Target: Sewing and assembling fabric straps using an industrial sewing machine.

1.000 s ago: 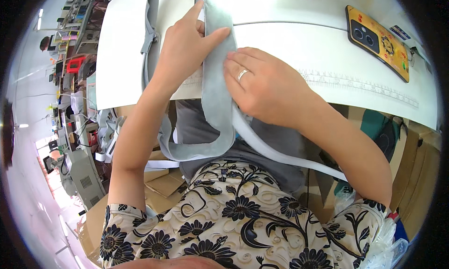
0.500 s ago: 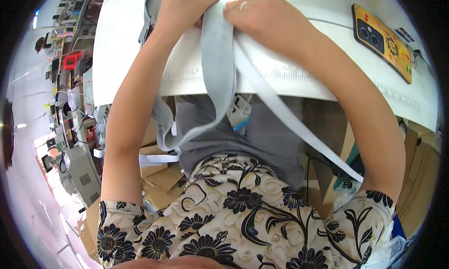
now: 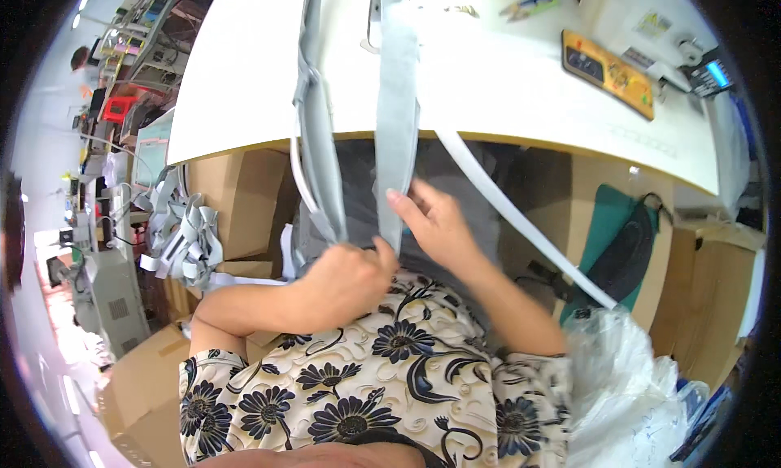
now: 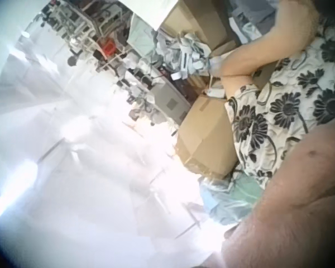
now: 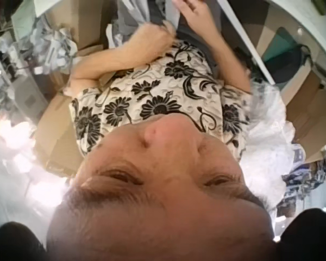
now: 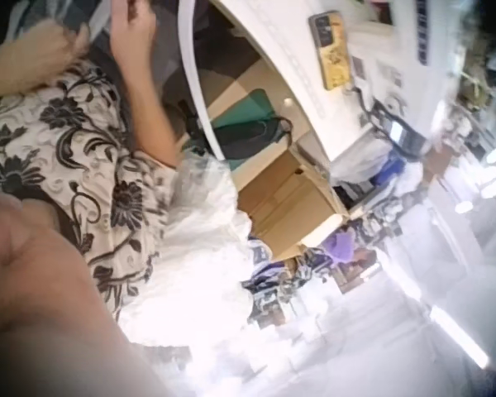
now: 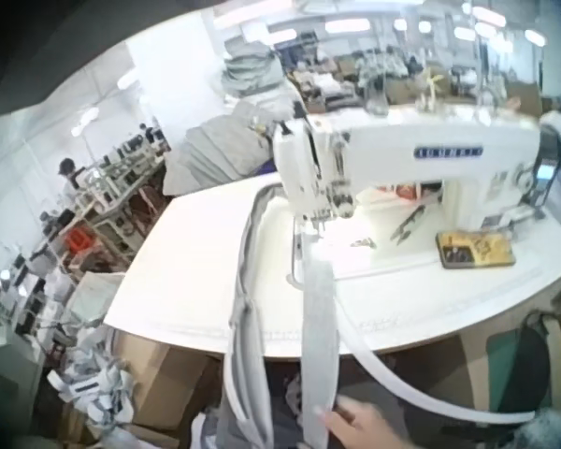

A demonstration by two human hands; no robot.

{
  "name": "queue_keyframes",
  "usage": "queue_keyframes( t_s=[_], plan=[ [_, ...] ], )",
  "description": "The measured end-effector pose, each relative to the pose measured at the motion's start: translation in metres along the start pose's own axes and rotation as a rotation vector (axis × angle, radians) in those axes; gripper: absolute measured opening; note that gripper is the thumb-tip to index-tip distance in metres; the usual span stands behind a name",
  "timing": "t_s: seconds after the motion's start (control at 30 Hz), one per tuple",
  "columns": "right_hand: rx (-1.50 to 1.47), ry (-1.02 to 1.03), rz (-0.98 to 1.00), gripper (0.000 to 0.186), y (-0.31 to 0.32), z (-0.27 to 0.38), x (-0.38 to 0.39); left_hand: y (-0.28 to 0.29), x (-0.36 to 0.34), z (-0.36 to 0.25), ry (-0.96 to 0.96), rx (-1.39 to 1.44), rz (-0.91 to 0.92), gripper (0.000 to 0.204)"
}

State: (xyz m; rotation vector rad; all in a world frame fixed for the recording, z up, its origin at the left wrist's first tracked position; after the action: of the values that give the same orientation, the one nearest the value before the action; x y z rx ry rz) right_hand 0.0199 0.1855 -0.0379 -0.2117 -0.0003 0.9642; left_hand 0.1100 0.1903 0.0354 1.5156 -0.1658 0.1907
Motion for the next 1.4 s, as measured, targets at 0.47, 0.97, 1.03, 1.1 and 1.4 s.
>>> queue_keyframes(
  t_s=[0.47, 0.97, 1.03, 1.1, 1.4],
  plan=[
    [-0.182, 0.074, -0.014, 0.041, -0.011, -0.018, -0.005, 0.003, -0.078, 0.112, 0.463, 1.035, -0.235, 0.027],
    [0.095, -0.118, 0.068, 0.034, -0.011, -0.017, 0.015, -0.022, -0.042, 0.125, 0.707, 0.929, -0.186, 0.038],
    [1.028, 0.55, 0.017, 0.038, 0.006, 0.065, 0.023, -0.025, -0.039, 0.127, 0.652, 1.111, -0.217, 0.039],
    [1.341, 0.694, -0.199, 0.04, 0.041, 0.109, 0.023, -0.021, -0.036, 0.126, 0.682, 1.242, -0.169, 0.039],
    [0.198, -0.114, 0.076, 0.026, 0.046, 0.037, -0.007, -0.02, -0.036, 0.109, 0.669, 1.146, -0.218, 0.041]
  ],
)
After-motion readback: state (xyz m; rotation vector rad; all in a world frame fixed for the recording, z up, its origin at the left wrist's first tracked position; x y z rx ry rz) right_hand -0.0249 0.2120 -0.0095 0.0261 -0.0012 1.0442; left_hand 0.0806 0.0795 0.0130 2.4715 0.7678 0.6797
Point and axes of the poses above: each hand's wrist, its own x-axis away from the middle knuckle, its own y-axis out of the back of the hand, z = x × y, the point moved 10 cm from there along -x, towards the middle knuckle, and after that the axes turned 15 degrees about y, right-handed, at the moved point
